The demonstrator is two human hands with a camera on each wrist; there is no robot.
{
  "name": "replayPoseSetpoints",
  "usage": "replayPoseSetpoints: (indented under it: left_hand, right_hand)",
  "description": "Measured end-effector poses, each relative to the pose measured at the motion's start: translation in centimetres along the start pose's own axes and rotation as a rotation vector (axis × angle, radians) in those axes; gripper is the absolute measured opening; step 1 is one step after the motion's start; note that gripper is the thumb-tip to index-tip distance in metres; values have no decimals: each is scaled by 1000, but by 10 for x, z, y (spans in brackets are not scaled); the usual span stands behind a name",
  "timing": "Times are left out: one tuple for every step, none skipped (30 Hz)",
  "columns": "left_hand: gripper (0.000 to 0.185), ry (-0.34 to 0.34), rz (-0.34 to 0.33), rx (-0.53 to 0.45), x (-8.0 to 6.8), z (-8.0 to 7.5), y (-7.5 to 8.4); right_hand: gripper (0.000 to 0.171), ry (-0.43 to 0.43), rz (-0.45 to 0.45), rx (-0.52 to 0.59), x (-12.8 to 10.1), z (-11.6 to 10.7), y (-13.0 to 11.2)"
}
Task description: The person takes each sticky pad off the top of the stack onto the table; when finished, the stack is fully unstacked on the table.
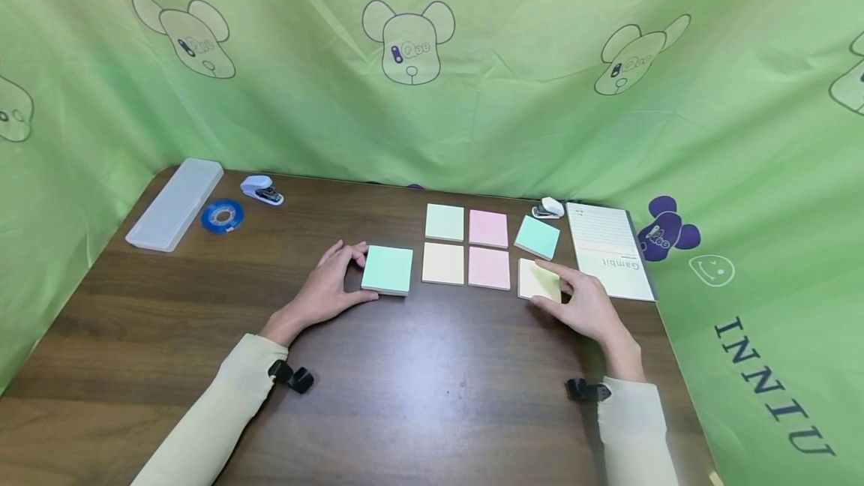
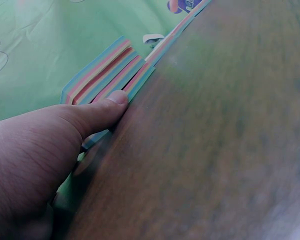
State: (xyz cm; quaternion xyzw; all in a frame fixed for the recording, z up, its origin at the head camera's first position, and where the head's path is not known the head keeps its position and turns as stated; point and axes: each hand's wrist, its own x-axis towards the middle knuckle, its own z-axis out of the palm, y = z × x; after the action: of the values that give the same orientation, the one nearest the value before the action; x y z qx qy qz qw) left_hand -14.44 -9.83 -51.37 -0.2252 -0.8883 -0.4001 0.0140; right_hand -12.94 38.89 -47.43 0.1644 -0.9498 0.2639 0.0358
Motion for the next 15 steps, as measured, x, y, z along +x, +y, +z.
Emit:
replayPoseSetpoints:
  left_hand:
    - [60, 0, 0, 0, 0, 0, 0]
    - [60, 2, 0, -1, 0, 0, 0]
    - [60, 1, -2, 0, 0, 0, 0]
    - [61, 1, 0, 1, 0, 0, 1]
    - [60, 0, -1, 2, 0, 0, 1]
    - [60, -2, -2, 2, 0, 0, 1]
    - [60, -3, -3, 3, 0, 0, 1]
    - [60, -5, -5, 3, 0, 1, 1]
    - [60, -6, -7, 3, 0, 1, 1]
    - [60, -6, -8, 2, 0, 1, 0]
    - [60, -7, -11, 1, 0, 1, 0]
    - [60, -6, -12, 0, 0, 1, 0]
    - [60, -4, -11, 0, 0, 1, 0]
    - [60, -2, -11, 1, 0, 1, 0]
    - [60, 0, -10, 2, 0, 1, -1]
  right_hand:
    - [61, 0, 1, 25, 1, 1, -3]
    - [60, 2, 0, 45, 2, 2, -7]
    - [59, 1, 2, 63, 3, 3, -10]
    - [58, 0, 7, 76, 3, 4, -13]
    - [57, 2, 9, 85, 4, 4, -16]
    - [56, 5, 13, 92, 4, 5, -19]
    - [55, 10, 15, 100, 4, 6, -22]
    - [55, 19, 10, 102, 4, 6, -25]
    - [55, 26, 4, 113, 4, 5, -28]
    - [55, 37, -7, 121, 4, 5, -31]
    - [55, 48, -21, 131, 4, 5, -34]
    - [55, 58, -34, 141, 5, 4, -38]
    - [55, 71, -51, 152, 5, 3, -42]
    - [55, 83, -68, 158, 5, 2, -46]
    - [54, 95, -86, 167, 5, 1, -50]
